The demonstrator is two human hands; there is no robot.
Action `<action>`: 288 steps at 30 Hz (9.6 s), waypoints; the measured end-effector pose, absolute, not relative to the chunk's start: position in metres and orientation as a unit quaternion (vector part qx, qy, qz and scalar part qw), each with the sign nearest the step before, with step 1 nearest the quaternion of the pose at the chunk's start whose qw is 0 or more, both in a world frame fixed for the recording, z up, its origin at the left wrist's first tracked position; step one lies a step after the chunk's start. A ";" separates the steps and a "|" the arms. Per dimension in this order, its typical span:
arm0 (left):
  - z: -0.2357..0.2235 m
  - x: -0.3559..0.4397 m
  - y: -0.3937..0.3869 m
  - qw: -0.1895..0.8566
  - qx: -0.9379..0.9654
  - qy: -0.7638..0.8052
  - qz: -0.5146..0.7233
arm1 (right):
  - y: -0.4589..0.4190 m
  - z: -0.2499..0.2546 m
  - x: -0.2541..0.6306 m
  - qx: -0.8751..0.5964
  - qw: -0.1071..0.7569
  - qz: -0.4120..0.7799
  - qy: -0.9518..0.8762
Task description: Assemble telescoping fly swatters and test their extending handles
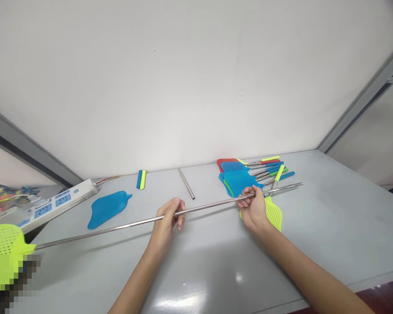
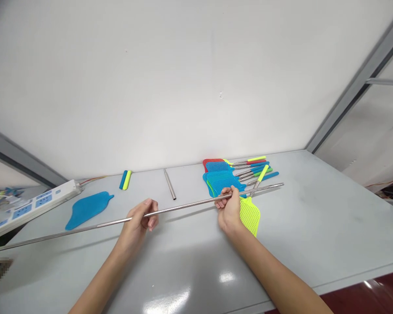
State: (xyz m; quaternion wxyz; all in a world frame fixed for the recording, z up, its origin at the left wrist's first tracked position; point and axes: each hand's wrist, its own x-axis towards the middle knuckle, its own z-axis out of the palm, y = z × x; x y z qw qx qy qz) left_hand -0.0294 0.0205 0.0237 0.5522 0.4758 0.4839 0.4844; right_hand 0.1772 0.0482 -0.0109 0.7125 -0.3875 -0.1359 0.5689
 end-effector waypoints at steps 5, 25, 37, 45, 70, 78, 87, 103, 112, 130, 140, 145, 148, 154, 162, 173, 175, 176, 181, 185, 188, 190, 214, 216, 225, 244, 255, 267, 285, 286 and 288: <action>0.024 -0.019 0.022 0.580 0.515 0.493 0.394 | 0.049 -0.011 0.175 -0.381 0.704 0.590 -0.102; 0.004 0.014 0.039 0.655 0.543 0.427 0.308 | 0.021 -0.017 0.135 -0.328 0.576 0.715 -0.221; 0.028 -0.001 0.033 0.660 0.535 0.430 0.306 | -0.004 0.002 0.197 -0.401 0.398 0.740 -0.363; 0.028 0.001 0.030 0.663 0.529 0.440 0.295 | -0.009 -0.010 0.273 -0.673 0.488 0.397 -0.390; 0.013 0.015 0.021 0.679 0.540 0.391 0.307 | -0.015 -0.003 0.249 -0.398 0.559 0.693 -0.219; 0.012 0.014 0.019 0.658 0.568 0.397 0.294 | -0.004 -0.007 0.220 -0.401 0.526 0.720 -0.211; 0.020 -0.027 0.040 0.378 0.774 0.469 0.195 | 0.002 -0.017 0.221 -0.409 0.564 0.694 -0.180; -0.021 -0.116 0.116 -0.111 0.604 0.762 0.206 | 0.003 -0.015 0.214 -0.409 0.554 0.701 -0.185; -0.019 -0.119 0.122 -0.076 0.607 0.764 0.206 | 0.005 -0.015 0.213 -0.412 0.552 0.700 -0.188; 0.008 -0.029 0.007 0.441 0.687 0.510 0.272 | 0.007 -0.009 0.202 -0.370 0.549 0.732 -0.162; 0.009 0.032 0.001 0.514 0.691 0.421 0.284 | 0.006 -0.012 0.197 -0.378 0.536 0.737 -0.163; 0.004 0.041 0.014 0.556 0.627 0.452 0.305 | 0.005 -0.009 0.196 -0.379 0.536 0.733 -0.176; 0.005 0.043 0.017 0.560 0.636 0.428 0.313 | 0.005 -0.007 0.196 -0.372 0.539 0.734 -0.182; 0.014 0.038 0.018 0.588 0.640 0.397 0.293 | 0.005 -0.008 0.195 -0.359 0.540 0.734 -0.200; 0.020 0.037 0.018 0.605 0.620 0.414 0.280 | -0.001 -0.004 0.192 -0.347 0.514 0.742 -0.255; 0.027 0.035 0.014 0.615 0.592 0.423 0.305 | 0.005 -0.010 0.208 -0.356 0.571 0.716 -0.188; 0.028 0.036 0.014 0.618 0.584 0.427 0.308 | 0.006 -0.011 0.215 -0.360 0.585 0.704 -0.181; 0.028 0.037 0.014 0.620 0.580 0.429 0.308 | 0.007 -0.012 0.219 -0.365 0.592 0.696 -0.177; 0.019 0.049 0.013 0.637 0.565 0.430 0.301 | 0.005 -0.017 0.241 -0.381 0.610 0.675 -0.166; 0.014 0.063 0.012 0.683 0.535 0.413 0.279 | 0.002 -0.020 0.266 -0.395 0.618 0.667 -0.129; 0.017 0.066 0.015 0.700 0.527 0.394 0.278 | -0.001 -0.022 0.290 -0.398 0.648 0.643 -0.091; 0.022 0.062 0.018 0.699 0.531 0.386 0.284 | -0.004 -0.024 0.304 -0.405 0.657 0.631 -0.080; 0.043 0.008 0.030 0.707 0.528 0.354 0.309 | 0.015 -0.007 0.312 -0.421 0.683 0.547 -0.241; 0.044 0.007 0.030 0.713 0.524 0.354 0.304 | 0.011 -0.005 0.313 -0.468 0.613 0.577 -0.269; 0.042 0.002 0.031 0.749 0.484 0.346 0.293 | -0.002 -0.007 0.310 -0.468 0.538 0.653 -0.257; 0.035 -0.003 0.035 0.742 0.481 0.338 0.322 | 0.015 -0.022 0.256 -0.309 0.642 0.686 -0.149; 0.033 -0.008 0.036 0.745 0.470 0.341 0.330 | 0.010 -0.015 0.247 -0.329 0.631 0.669 -0.214; 0.021 0.004 0.030 0.778 0.424 0.324 0.332 | 0.010 -0.009 0.210 -0.343 0.531 0.717 -0.293; 0.025 -0.004 0.032 0.764 0.463 0.349 0.283 | 0.014 -0.009 0.193 -0.335 0.538 0.728 -0.260; 0.024 -0.005 0.032 0.767 0.464 0.348 0.274 | 0.014 -0.009 0.193 -0.332 0.540 0.729 -0.259; 0.023 -0.004 0.032 0.781 0.453 0.339 0.265 | 0.013 -0.009 0.193 -0.325 0.545 0.730 -0.254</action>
